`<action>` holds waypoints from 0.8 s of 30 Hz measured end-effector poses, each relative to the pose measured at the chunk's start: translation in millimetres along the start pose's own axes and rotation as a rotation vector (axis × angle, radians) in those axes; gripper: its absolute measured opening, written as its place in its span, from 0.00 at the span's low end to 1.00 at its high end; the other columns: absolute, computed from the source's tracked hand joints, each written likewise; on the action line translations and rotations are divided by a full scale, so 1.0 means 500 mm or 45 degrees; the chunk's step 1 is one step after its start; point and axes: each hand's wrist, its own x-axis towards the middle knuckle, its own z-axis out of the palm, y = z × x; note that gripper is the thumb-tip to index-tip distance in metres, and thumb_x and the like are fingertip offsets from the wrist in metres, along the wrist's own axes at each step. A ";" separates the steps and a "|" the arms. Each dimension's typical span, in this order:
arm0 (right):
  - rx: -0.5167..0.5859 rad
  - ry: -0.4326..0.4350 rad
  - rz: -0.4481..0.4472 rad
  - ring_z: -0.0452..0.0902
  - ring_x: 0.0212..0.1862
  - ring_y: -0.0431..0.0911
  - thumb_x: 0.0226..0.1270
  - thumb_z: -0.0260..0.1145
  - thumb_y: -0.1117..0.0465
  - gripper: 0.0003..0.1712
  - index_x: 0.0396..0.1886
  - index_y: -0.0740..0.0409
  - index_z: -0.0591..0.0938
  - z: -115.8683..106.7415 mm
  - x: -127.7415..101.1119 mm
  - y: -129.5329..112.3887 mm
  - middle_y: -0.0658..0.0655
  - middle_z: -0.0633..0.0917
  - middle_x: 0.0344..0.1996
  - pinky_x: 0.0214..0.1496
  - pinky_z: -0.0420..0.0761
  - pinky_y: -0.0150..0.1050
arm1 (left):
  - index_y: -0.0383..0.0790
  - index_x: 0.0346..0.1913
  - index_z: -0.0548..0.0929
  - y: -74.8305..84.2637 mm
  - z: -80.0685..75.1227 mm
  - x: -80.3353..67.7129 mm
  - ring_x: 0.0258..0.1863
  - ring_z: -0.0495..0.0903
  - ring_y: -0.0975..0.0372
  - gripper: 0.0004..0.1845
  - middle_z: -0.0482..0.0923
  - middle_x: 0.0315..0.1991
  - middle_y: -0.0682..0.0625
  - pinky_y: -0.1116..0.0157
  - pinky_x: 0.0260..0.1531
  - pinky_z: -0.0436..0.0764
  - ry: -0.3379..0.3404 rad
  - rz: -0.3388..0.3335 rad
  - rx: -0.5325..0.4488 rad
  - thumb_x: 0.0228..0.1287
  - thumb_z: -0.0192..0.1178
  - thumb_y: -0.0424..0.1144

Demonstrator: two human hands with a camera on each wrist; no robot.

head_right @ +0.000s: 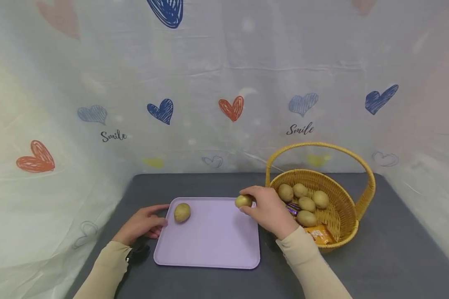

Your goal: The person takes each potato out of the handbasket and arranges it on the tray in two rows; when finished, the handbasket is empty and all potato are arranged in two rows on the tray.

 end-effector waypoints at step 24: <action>0.329 -0.141 0.022 0.88 0.48 0.44 0.63 0.81 0.62 0.20 0.54 0.61 0.91 0.244 0.094 -0.050 0.54 0.93 0.47 0.54 0.89 0.41 | 0.50 0.73 0.81 0.000 0.001 0.002 0.19 0.82 0.60 0.34 0.83 0.23 0.47 0.61 0.24 0.87 0.012 0.000 -0.014 0.61 0.73 0.38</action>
